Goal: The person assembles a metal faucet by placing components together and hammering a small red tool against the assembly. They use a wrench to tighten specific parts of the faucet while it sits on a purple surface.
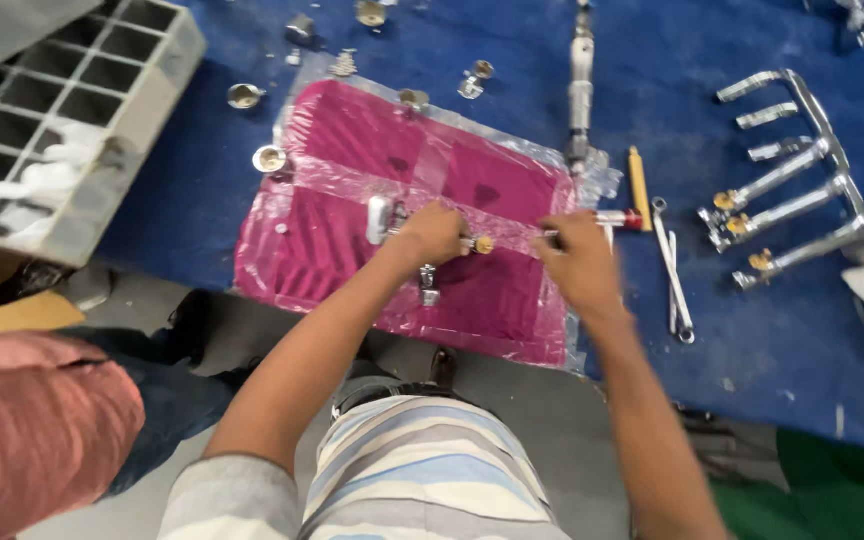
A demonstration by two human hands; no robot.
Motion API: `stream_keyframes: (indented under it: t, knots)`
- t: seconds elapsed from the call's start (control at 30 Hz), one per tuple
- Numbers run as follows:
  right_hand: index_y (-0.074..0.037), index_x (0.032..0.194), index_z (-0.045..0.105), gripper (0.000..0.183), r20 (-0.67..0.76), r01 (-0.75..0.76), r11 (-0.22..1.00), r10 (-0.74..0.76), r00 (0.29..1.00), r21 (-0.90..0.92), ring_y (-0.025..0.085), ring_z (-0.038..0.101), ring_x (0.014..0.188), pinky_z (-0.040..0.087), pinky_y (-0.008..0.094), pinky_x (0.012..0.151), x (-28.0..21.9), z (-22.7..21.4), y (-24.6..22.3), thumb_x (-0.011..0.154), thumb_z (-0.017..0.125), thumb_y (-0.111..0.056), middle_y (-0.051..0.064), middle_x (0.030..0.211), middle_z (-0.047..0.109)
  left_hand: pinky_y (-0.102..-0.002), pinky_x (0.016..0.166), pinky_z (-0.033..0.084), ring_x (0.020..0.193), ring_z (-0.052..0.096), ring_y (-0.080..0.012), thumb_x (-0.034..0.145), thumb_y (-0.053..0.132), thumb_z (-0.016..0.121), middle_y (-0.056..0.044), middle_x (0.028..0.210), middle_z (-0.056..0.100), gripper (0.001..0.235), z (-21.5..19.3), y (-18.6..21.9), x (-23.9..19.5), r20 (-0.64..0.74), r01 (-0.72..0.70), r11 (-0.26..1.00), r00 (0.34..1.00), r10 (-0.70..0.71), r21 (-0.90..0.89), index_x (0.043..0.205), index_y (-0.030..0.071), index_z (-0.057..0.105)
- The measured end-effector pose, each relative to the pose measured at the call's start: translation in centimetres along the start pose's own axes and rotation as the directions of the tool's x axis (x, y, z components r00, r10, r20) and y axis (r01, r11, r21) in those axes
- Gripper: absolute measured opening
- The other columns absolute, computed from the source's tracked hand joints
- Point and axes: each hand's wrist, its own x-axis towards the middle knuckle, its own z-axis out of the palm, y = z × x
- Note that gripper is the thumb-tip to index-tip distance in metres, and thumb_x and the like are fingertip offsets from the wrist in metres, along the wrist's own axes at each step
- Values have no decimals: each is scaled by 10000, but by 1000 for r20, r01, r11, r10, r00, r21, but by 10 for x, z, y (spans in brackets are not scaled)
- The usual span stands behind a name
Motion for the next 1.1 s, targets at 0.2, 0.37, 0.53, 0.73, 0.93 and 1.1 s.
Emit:
stream_keyframes:
  t: [0.2,0.37,0.53,0.73,0.93,1.1]
  knots:
    - [-75,1265,700,411,-162,-62,997,52,985,-53,357,646,1101,503,461,983,-31,38,133,863,706,-159,143,1155,695,-467,992,492,1132,637,-362,852,226,757,-148,1115,731,351,-19,10,-18,-27,7,980,1000,-12,-199,1191,149,711]
    - [-17,1217,657,375,-250,-305,841,210,945,-448,435,586,1013,486,517,865,-68,-6,232,896,771,-173,253,1149,631,-462,976,503,1124,639,-359,825,218,772,-123,1083,761,344,-32,4,-24,-34,-24,976,999,17,-217,1157,145,722]
    - [-4,1129,634,273,-51,-253,905,251,967,-343,407,619,973,506,505,840,-64,-33,261,918,757,-126,228,1036,644,-502,910,506,1062,674,-383,787,274,774,-147,1130,736,659,-38,-4,-9,-31,-170,978,985,167,-120,1400,167,556]
    - [-77,1225,594,249,163,-672,521,714,681,526,59,530,560,365,208,425,-94,-39,136,1066,546,-263,18,820,639,-454,913,530,1047,708,-337,790,267,773,-105,1164,747,640,-41,-25,12,241,-315,927,902,359,-202,1404,270,592]
    - [-64,1297,650,323,536,-737,424,507,675,526,43,425,539,332,204,466,-114,44,31,1025,566,-217,6,717,595,-368,783,591,867,753,-204,770,153,731,-53,1104,762,656,-50,-36,38,507,-131,846,749,426,-517,1400,259,585]
    - [-77,1269,683,320,597,-858,316,620,509,404,51,365,517,287,213,451,-87,64,6,1034,544,-243,-3,681,542,-304,752,604,845,761,-138,891,65,644,-78,977,788,530,-42,-44,65,650,-36,786,540,535,-617,1392,209,548]
